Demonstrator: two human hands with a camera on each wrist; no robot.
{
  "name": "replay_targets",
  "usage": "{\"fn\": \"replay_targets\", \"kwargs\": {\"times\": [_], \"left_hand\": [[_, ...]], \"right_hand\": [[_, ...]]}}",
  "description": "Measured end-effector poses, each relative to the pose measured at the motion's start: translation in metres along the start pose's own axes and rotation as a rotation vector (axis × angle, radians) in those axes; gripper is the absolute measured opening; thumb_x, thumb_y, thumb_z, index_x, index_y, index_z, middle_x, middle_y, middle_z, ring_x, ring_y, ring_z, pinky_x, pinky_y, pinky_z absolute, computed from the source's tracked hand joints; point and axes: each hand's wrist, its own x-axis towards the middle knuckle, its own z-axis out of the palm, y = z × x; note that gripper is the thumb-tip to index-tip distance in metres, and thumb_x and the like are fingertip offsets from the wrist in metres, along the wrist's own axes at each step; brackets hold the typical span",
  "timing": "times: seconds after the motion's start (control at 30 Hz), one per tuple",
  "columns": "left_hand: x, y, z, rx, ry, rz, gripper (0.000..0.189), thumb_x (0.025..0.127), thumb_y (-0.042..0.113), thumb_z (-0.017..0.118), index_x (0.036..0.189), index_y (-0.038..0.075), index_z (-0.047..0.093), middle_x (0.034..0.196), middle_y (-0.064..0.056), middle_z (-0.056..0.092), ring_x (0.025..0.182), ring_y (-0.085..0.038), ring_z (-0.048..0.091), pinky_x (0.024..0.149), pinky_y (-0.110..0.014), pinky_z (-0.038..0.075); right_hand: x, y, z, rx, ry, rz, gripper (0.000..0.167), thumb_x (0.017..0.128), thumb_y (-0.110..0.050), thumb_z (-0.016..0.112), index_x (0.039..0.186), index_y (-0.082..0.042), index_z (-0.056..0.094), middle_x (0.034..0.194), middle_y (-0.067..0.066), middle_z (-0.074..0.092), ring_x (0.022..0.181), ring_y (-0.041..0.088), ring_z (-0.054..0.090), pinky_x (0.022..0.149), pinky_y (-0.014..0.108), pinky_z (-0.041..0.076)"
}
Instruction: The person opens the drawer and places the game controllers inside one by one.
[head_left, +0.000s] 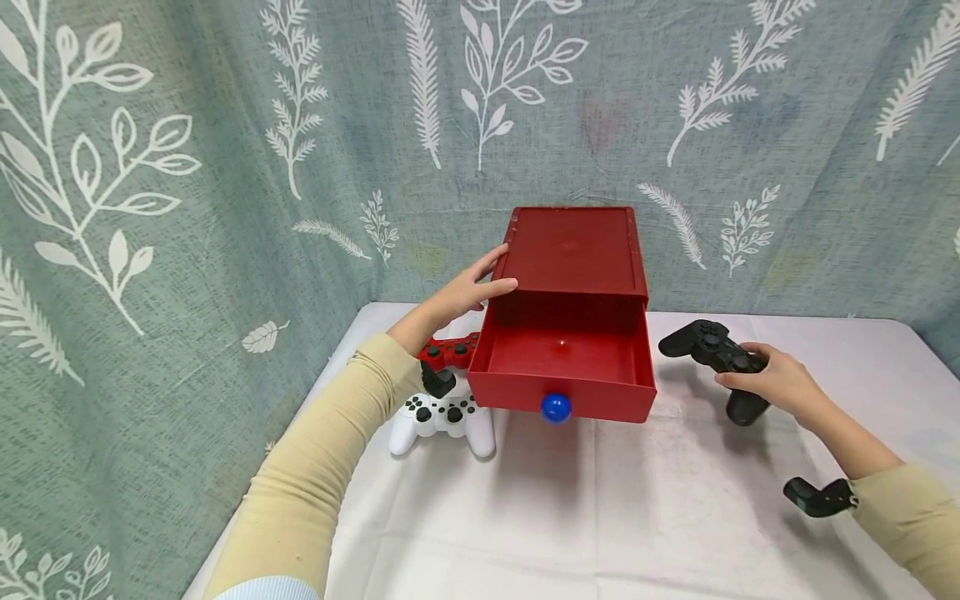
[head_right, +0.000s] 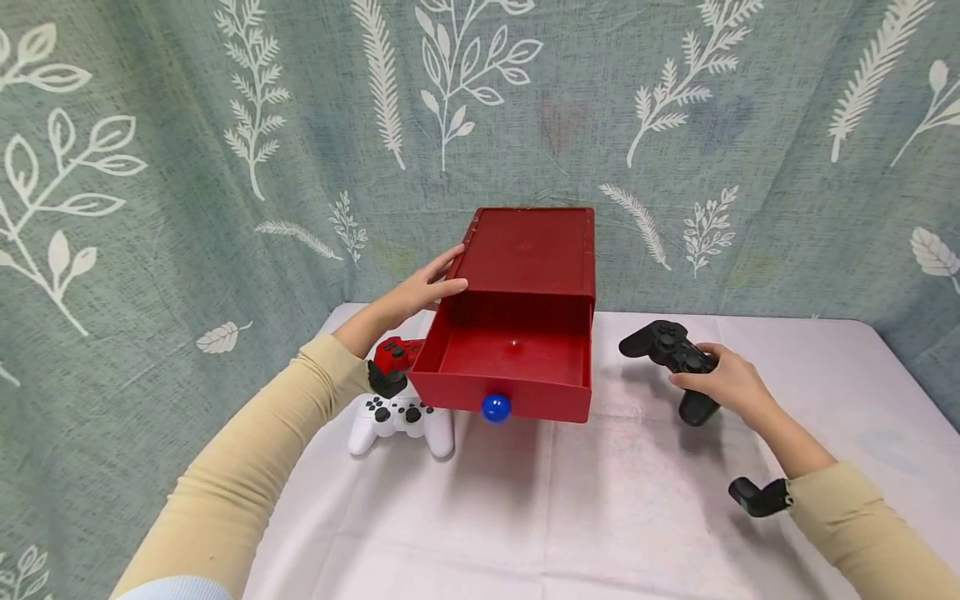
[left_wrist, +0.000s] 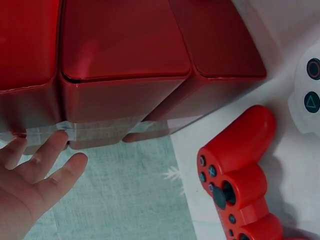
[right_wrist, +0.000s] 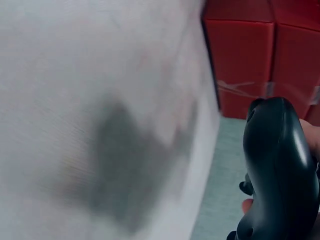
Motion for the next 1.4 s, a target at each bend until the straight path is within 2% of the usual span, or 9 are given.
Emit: {"fn": "replay_targets", "kwargs": {"times": [0.2,0.53,0.73,0.87,1.03,1.2,1.4], "left_hand": [[0.005,-0.008,0.0,0.011,0.02,0.009,0.07,0.088,0.042,0.052,0.145,0.04,0.013,0.152,0.002,0.016,0.131,-0.024,0.03,0.092,-0.05,0.036],[0.007,-0.01,-0.001,0.0,0.017,0.011,0.07,0.087,0.042,0.053,0.145,0.04,0.014,0.152,0.003,0.015,0.131,-0.024,0.03,0.095,-0.054,0.034],[0.006,-0.01,-0.001,0.01,0.02,0.012,0.07,0.087,0.043,0.053,0.145,0.04,0.014,0.152,0.003,0.016,0.13,-0.023,0.031,0.093,-0.05,0.036],[0.007,-0.01,-0.001,0.007,0.014,0.014,0.07,0.088,0.041,0.052,0.145,0.04,0.013,0.152,0.002,0.015,0.131,-0.024,0.03,0.093,-0.05,0.036],[0.007,-0.009,-0.001,-0.007,0.002,0.012,0.069,0.089,0.039,0.051,0.145,0.039,0.012,0.153,0.001,0.012,0.133,-0.026,0.027,0.096,-0.054,0.033],[0.005,-0.009,-0.002,-0.002,0.003,0.009,0.069,0.088,0.039,0.052,0.145,0.04,0.013,0.153,0.001,0.012,0.134,-0.026,0.027,0.096,-0.053,0.034],[-0.011,0.015,0.001,-0.007,-0.023,-0.017,0.071,0.09,0.031,0.05,0.148,0.029,0.009,0.154,-0.005,0.01,0.135,-0.03,0.024,0.098,-0.053,0.033]], "right_hand": [[-0.01,-0.008,-0.013,-0.002,0.028,-0.047,0.089,0.082,-0.05,0.061,0.14,0.006,0.024,0.132,0.035,0.035,0.115,0.048,0.037,0.082,0.053,0.04],[-0.023,-0.028,-0.032,-0.013,0.045,-0.088,0.087,0.082,-0.048,0.062,0.142,0.002,0.024,0.132,0.032,0.037,0.114,0.046,0.039,0.082,0.053,0.04],[-0.03,-0.042,-0.045,-0.046,0.045,-0.103,0.089,0.082,-0.048,0.062,0.143,0.001,0.022,0.136,0.034,0.032,0.118,0.048,0.035,0.083,0.056,0.038],[-0.034,-0.052,-0.052,-0.034,0.054,-0.129,0.085,0.082,-0.043,0.064,0.143,0.002,0.024,0.131,0.032,0.037,0.114,0.045,0.039,0.083,0.054,0.039],[-0.039,-0.065,-0.062,-0.034,0.057,-0.145,0.082,0.083,-0.04,0.064,0.143,0.001,0.025,0.131,0.032,0.038,0.114,0.044,0.039,0.082,0.054,0.038],[-0.043,-0.08,-0.072,-0.053,0.043,-0.157,0.081,0.083,-0.039,0.064,0.144,-0.002,0.025,0.132,0.031,0.038,0.114,0.042,0.039,0.083,0.053,0.038],[-0.046,-0.092,-0.082,-0.099,0.057,-0.146,0.084,0.081,-0.044,0.065,0.144,-0.005,0.026,0.132,0.028,0.041,0.113,0.039,0.041,0.083,0.053,0.037]]}}
